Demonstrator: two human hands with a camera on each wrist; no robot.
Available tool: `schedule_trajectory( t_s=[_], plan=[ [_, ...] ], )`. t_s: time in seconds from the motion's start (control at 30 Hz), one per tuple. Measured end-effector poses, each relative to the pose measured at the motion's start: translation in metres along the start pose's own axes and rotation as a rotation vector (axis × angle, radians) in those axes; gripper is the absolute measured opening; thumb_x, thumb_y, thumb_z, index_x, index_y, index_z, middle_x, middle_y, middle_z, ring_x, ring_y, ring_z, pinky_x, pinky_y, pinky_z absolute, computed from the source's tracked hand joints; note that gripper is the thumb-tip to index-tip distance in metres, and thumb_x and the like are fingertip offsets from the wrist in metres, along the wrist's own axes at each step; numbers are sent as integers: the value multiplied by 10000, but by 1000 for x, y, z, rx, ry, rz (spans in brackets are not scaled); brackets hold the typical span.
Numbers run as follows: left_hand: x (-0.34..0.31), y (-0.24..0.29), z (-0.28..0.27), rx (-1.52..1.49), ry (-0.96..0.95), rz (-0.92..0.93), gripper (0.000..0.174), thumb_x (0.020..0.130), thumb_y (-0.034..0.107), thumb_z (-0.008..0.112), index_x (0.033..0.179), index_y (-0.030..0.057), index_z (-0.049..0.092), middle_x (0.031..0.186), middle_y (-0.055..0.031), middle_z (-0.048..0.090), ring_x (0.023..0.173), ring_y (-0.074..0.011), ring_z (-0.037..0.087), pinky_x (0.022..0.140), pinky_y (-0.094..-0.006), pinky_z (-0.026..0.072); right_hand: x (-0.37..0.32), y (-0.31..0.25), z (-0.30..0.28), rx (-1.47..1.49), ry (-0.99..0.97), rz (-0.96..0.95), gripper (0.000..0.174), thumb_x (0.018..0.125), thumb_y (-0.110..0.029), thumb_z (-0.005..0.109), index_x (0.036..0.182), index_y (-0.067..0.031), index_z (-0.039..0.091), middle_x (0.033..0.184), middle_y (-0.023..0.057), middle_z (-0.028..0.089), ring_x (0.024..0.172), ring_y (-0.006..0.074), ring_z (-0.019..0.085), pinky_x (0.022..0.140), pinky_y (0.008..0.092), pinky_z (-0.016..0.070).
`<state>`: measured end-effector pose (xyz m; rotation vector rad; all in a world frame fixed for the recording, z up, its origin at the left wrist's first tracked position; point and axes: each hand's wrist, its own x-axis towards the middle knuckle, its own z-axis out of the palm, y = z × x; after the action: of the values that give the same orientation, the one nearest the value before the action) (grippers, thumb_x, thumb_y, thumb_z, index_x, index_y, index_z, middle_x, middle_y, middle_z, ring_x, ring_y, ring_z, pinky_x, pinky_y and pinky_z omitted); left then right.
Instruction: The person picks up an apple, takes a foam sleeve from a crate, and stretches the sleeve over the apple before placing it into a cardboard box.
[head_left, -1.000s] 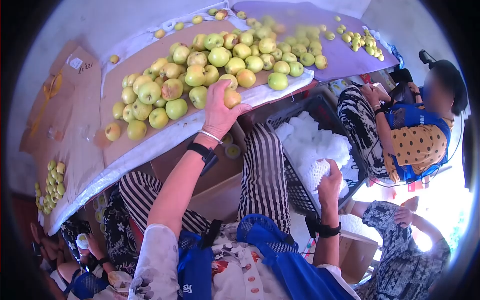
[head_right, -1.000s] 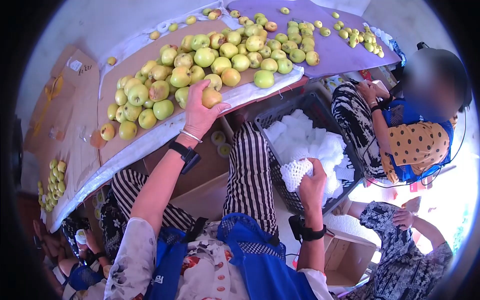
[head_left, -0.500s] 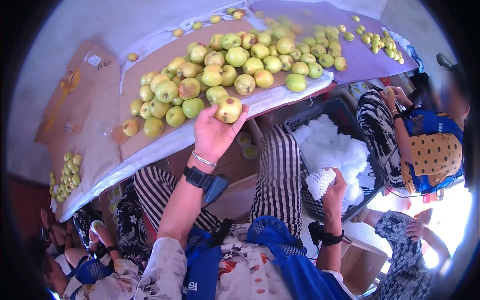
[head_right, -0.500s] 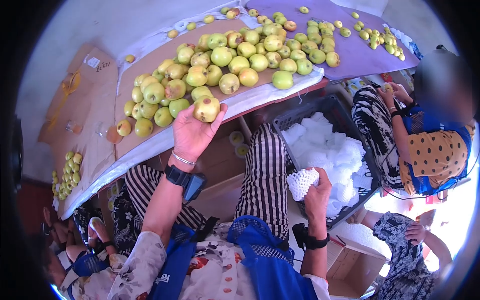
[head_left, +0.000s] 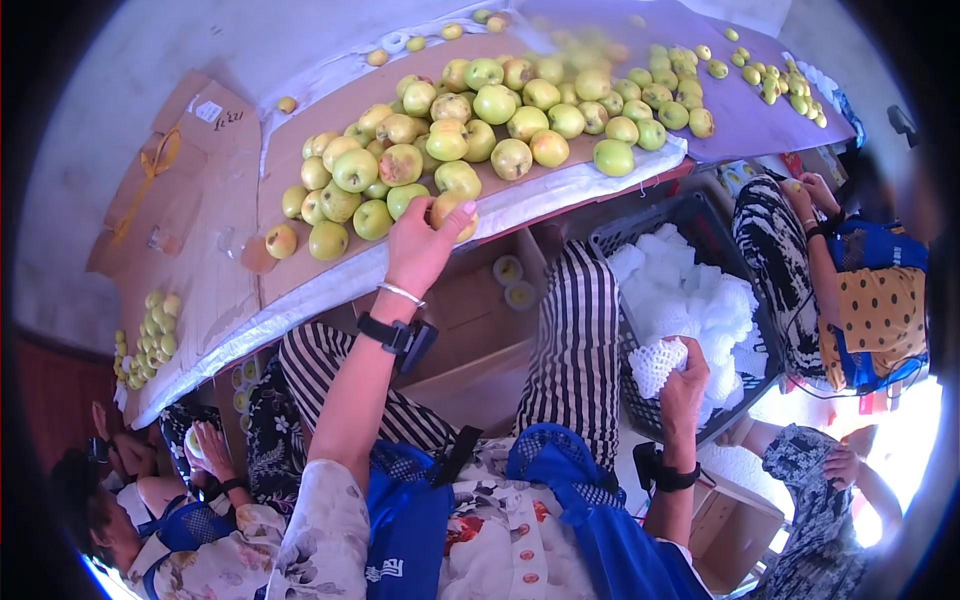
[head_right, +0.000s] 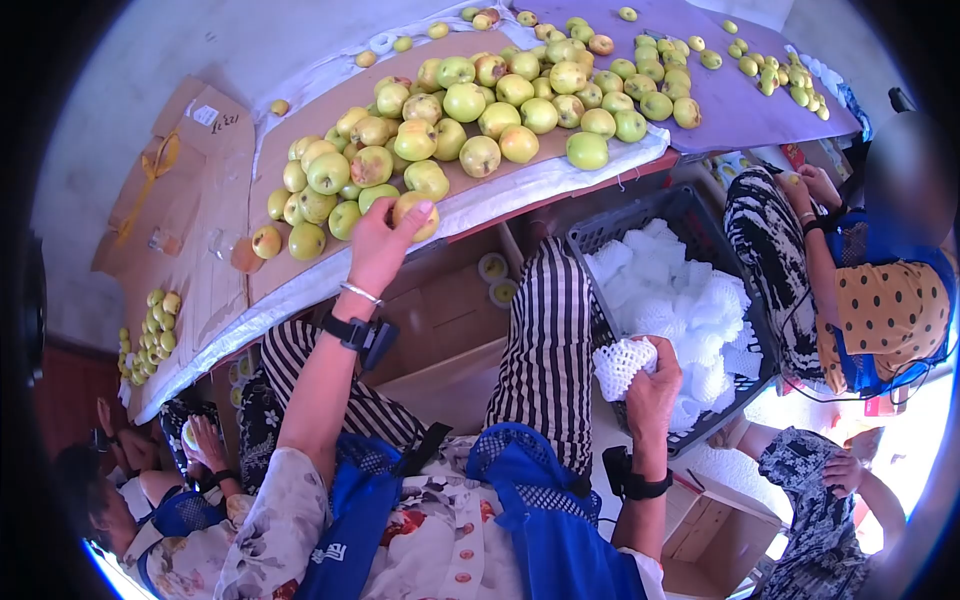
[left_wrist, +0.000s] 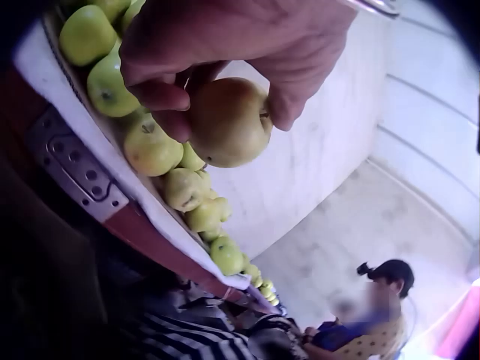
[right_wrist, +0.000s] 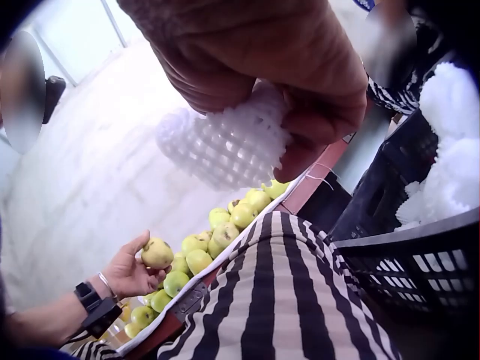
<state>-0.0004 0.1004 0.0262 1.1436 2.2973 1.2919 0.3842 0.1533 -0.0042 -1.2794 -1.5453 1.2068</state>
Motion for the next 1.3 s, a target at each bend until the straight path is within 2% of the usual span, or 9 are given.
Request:
schedule_trajectory(
  t_s=[0.17,0.37,0.77,0.87,0.97,1.03,1.07,1.17,1.3],
  plan=[
    [2,-6,15,394,129,210,571,885,503,664,1107,-15,568,939,-220,616,882,-421,613,769,-479,497,0,-1,-1,-39,14,-13,189,804,31,604,989,4,628,876,31,653,820,101,591,751,253,480],
    [-3,-5,10,424,297,248,549,917,474,628,1186,6,528,1032,-226,571,892,-422,602,766,-479,498,4,10,-8,-9,21,-26,176,844,8,599,1017,-10,625,865,25,641,797,87,575,710,237,454],
    [-11,-21,2,423,292,176,476,951,391,592,1233,29,465,1070,-246,567,876,-472,600,720,-540,497,5,-4,-8,-76,46,-67,182,826,-3,607,1007,0,626,867,34,645,802,101,579,731,253,462],
    [-18,-17,-1,543,408,288,426,958,330,597,1225,18,484,1047,-231,573,841,-419,615,709,-492,507,5,-18,-3,-145,60,-68,193,812,24,588,1001,6,624,873,46,655,816,110,593,754,260,477],
    [-53,52,-7,154,242,224,361,966,260,608,1206,4,524,992,-181,597,803,-286,628,714,-384,518,8,-24,8,12,65,-130,204,835,-17,636,1037,0,617,894,28,653,846,103,594,763,269,480],
    [-85,90,2,-220,-124,71,356,975,236,612,1235,3,540,1054,-76,628,864,-128,603,763,-264,503,12,-20,23,242,-22,-80,215,844,4,649,1056,-21,623,920,15,673,860,99,613,774,264,497],
    [-97,96,12,-349,-284,95,327,987,214,593,1237,9,547,1057,-63,623,882,-120,599,795,-261,500,11,-25,34,303,-96,-52,157,926,-24,593,1082,1,598,932,57,694,830,117,660,733,254,536],
    [-127,103,38,-667,-562,15,232,999,144,573,1185,9,595,1052,-49,615,939,-100,591,845,-242,489,5,-43,53,449,-214,-41,140,912,-19,638,1050,-33,620,950,41,700,813,104,665,711,247,541],
    [-136,86,54,-611,-503,169,137,970,86,607,1066,-5,641,1048,-40,613,952,-82,581,847,-235,485,2,-35,62,487,-252,-73,211,841,48,673,1025,-39,621,914,0,681,828,64,630,730,235,519]
  ],
)
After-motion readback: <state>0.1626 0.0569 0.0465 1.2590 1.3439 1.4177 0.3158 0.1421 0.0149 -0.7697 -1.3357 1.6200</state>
